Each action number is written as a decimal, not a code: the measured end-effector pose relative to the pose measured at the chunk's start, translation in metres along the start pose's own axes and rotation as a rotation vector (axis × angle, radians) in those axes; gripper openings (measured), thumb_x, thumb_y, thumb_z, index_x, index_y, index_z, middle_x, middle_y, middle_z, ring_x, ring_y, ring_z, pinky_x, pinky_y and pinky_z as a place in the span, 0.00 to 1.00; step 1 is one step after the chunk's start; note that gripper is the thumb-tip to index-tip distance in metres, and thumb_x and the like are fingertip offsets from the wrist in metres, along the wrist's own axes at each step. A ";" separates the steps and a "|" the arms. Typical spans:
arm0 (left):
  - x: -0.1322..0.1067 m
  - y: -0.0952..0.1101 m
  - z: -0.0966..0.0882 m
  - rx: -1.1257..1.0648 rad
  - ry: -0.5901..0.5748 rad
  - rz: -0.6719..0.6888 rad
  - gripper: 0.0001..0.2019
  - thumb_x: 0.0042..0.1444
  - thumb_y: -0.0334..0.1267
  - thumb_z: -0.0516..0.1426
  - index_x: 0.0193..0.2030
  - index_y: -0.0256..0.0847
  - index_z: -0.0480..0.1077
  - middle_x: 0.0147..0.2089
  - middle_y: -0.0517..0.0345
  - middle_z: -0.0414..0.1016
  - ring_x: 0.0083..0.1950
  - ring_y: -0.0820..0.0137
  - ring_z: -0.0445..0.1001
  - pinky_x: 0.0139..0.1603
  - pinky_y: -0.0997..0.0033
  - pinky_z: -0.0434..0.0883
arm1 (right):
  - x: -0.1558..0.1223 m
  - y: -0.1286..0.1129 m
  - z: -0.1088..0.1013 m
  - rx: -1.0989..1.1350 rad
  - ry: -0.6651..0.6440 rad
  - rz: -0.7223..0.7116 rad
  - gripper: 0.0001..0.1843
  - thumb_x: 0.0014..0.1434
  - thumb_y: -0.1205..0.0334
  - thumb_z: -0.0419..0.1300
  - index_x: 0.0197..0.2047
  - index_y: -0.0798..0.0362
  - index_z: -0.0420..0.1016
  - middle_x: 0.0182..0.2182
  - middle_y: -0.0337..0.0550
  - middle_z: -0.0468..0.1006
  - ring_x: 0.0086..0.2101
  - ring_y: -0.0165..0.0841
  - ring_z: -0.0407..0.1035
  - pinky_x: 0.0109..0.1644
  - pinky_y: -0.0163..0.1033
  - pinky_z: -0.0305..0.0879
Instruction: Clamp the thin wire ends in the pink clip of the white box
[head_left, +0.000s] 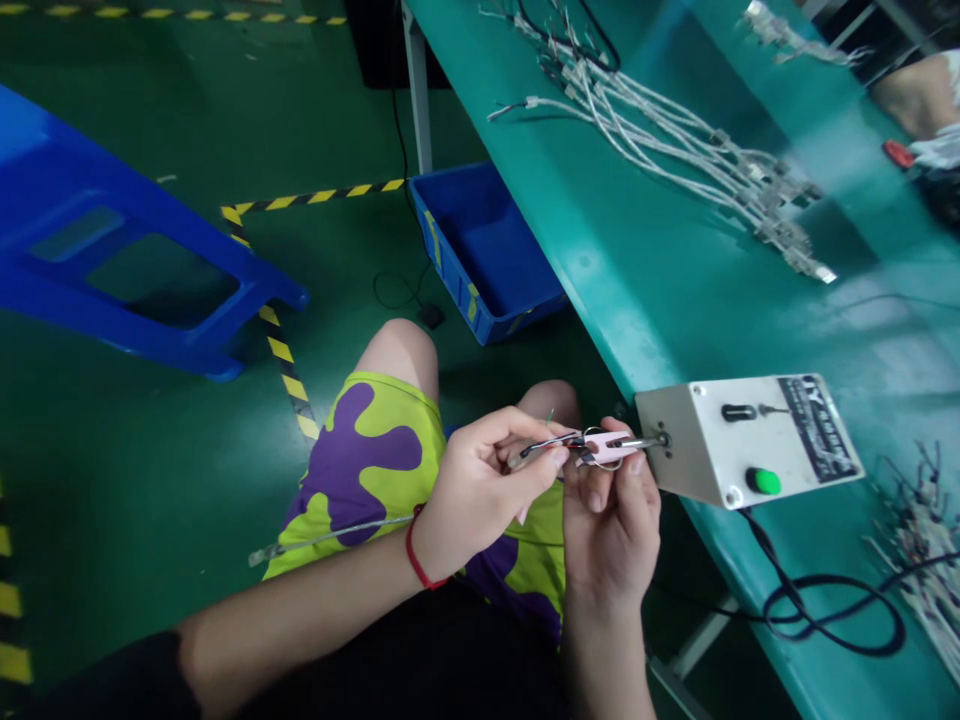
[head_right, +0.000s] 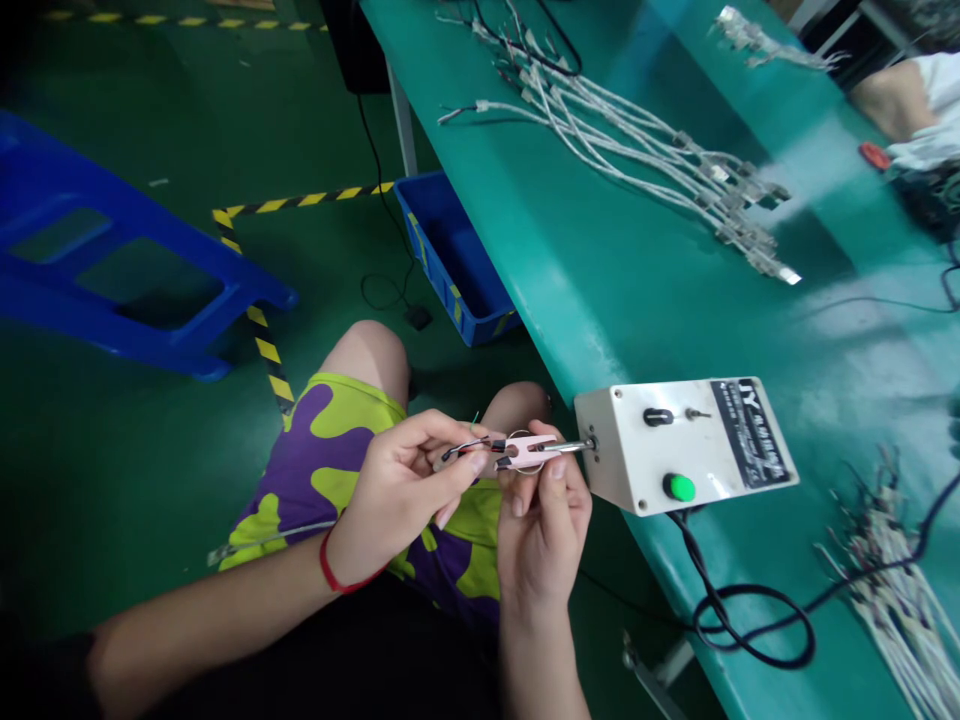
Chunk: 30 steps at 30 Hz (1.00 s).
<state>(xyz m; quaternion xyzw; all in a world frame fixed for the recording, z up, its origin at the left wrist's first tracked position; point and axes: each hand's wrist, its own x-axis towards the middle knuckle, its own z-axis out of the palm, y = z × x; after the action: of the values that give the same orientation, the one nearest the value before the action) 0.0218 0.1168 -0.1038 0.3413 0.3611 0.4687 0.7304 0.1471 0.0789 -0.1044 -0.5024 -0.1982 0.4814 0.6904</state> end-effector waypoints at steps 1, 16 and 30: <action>0.000 0.000 0.000 -0.002 0.001 0.005 0.06 0.64 0.35 0.66 0.40 0.38 0.74 0.49 0.49 0.84 0.21 0.80 0.69 0.16 0.78 0.66 | 0.000 0.000 0.000 -0.005 0.001 -0.003 0.16 0.71 0.54 0.60 0.56 0.51 0.81 0.18 0.33 0.61 0.25 0.31 0.56 0.36 0.38 0.64; -0.003 -0.001 0.002 0.028 0.024 0.015 0.05 0.64 0.36 0.67 0.40 0.39 0.75 0.49 0.49 0.84 0.21 0.79 0.69 0.17 0.77 0.67 | 0.000 0.001 -0.001 -0.033 0.003 -0.011 0.16 0.71 0.53 0.61 0.56 0.49 0.81 0.18 0.32 0.59 0.24 0.32 0.55 0.35 0.39 0.62; -0.004 -0.001 0.005 0.011 0.045 0.019 0.06 0.63 0.35 0.67 0.39 0.39 0.74 0.47 0.50 0.84 0.20 0.79 0.70 0.17 0.77 0.66 | 0.000 -0.002 0.001 0.041 -0.041 0.022 0.19 0.70 0.51 0.60 0.57 0.52 0.81 0.20 0.34 0.62 0.26 0.32 0.56 0.37 0.39 0.64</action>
<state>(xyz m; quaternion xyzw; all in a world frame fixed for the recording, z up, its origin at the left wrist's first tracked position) 0.0256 0.1124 -0.1011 0.3380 0.3767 0.4812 0.7157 0.1476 0.0792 -0.1025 -0.4802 -0.1968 0.5029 0.6911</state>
